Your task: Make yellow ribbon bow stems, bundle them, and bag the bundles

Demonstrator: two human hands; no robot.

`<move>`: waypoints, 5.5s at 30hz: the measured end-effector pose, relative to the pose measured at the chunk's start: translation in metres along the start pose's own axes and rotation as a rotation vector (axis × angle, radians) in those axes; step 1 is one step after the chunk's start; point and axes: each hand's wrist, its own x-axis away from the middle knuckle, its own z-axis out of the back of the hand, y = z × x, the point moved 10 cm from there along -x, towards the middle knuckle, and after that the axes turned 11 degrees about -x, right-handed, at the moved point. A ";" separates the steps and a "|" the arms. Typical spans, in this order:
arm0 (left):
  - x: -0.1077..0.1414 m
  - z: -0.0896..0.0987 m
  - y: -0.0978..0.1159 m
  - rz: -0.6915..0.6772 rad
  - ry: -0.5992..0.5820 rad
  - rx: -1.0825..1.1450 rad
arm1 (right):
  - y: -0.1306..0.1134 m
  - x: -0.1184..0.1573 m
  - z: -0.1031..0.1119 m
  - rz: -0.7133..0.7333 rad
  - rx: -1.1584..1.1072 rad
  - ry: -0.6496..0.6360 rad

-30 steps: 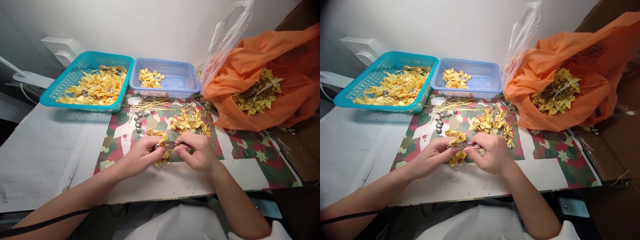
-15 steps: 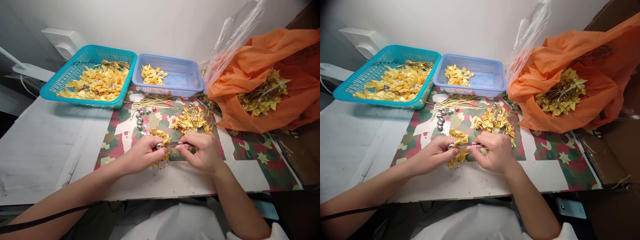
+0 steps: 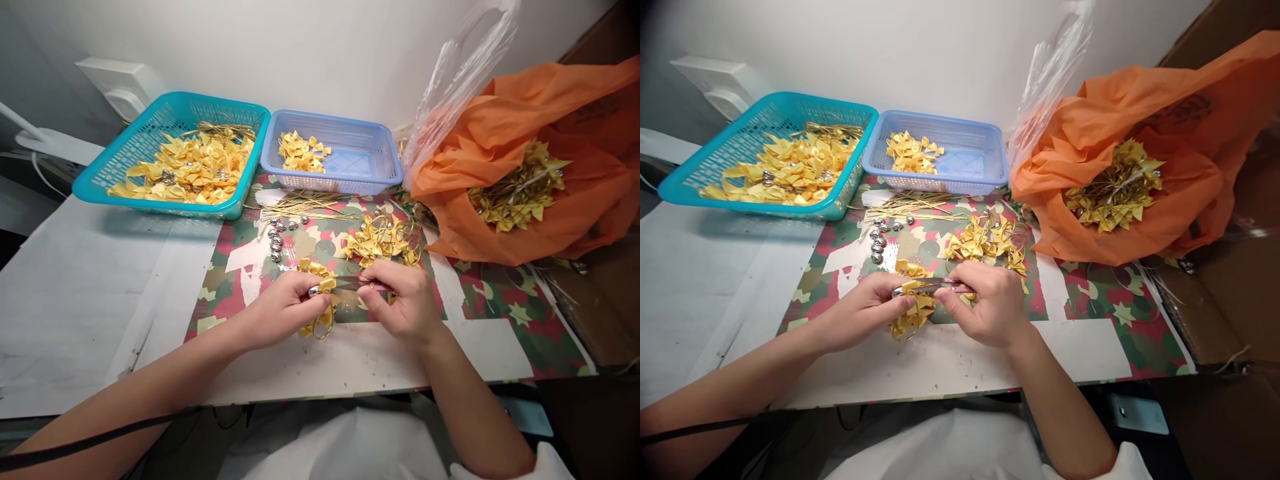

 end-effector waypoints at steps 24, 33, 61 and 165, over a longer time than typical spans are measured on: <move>0.002 0.010 0.014 -0.196 0.116 0.007 | 0.019 -0.028 -0.033 -0.526 -1.315 0.191; 0.013 0.039 0.023 -0.305 0.454 -0.218 | 0.037 -0.013 -0.053 -0.783 -1.369 0.289; 0.002 0.057 -0.023 0.023 0.499 0.469 | 0.034 -0.015 -0.006 -0.558 -1.131 0.315; -0.003 0.027 -0.014 0.001 0.308 0.486 | 0.002 -0.036 -0.051 -0.393 -1.061 -0.076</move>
